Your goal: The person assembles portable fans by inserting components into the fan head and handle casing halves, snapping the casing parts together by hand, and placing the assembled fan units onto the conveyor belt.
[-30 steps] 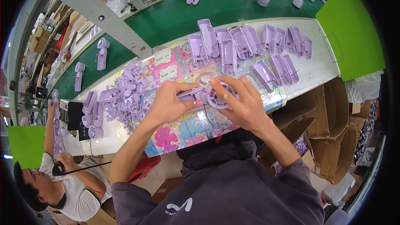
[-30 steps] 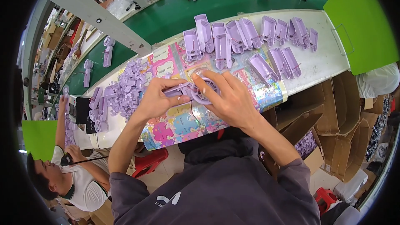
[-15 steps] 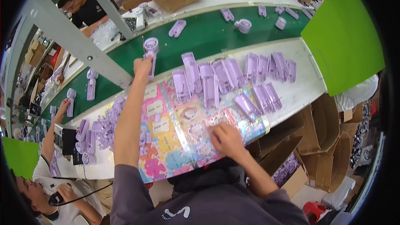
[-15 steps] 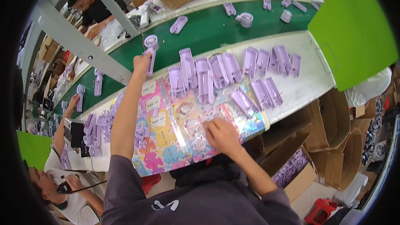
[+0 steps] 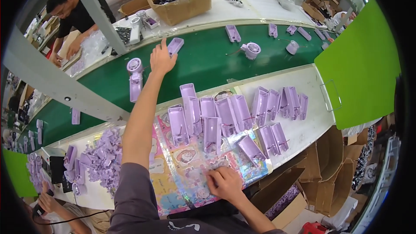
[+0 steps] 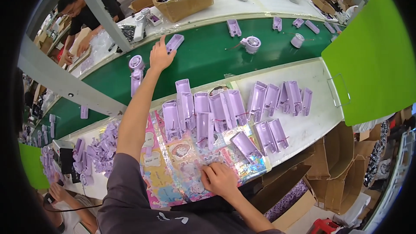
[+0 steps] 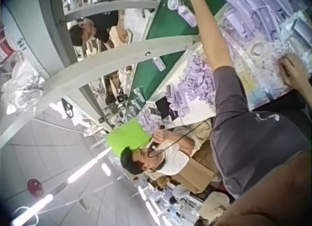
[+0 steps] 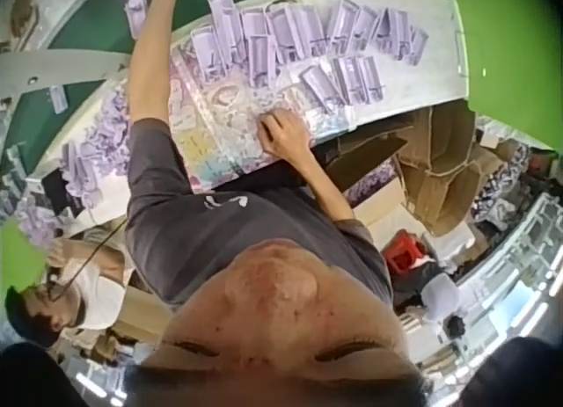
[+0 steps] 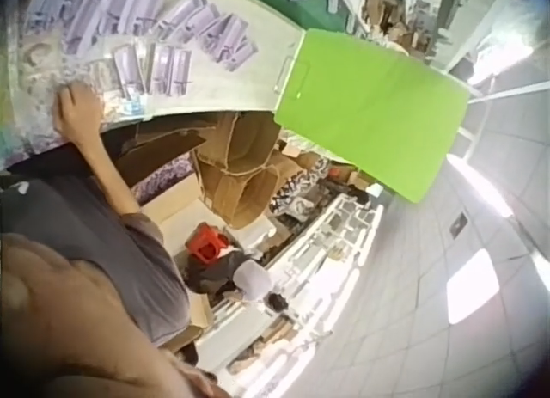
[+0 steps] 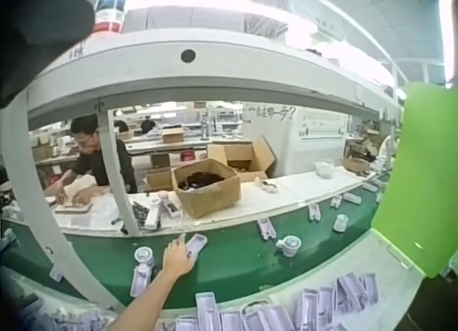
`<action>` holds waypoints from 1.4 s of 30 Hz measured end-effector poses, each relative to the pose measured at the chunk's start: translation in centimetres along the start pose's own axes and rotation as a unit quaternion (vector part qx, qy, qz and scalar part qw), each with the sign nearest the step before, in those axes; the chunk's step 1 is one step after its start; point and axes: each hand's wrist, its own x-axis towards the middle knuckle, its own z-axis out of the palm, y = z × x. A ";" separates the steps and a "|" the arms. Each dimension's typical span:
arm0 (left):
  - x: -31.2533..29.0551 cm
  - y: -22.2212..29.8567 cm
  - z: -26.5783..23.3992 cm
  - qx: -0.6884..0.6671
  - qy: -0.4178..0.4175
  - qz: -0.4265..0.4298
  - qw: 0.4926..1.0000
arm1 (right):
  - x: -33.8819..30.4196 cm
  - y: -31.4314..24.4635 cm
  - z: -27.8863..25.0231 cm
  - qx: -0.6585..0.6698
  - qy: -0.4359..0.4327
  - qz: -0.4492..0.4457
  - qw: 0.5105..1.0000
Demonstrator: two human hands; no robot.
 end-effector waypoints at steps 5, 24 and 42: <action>0.5 0.4 0.5 0.012 -0.077 -0.046 0.996 | -0.2 0.1 0.5 -0.010 -0.001 0.006 1.000; -26.6 7.7 -17.9 -0.048 -0.050 -0.152 0.986 | -0.7 0.3 0.0 0.006 0.032 -0.034 0.999; -31.1 7.9 -15.0 -0.007 0.067 -0.050 0.996 | 30.8 26.3 -2.6 -0.357 0.052 0.023 0.932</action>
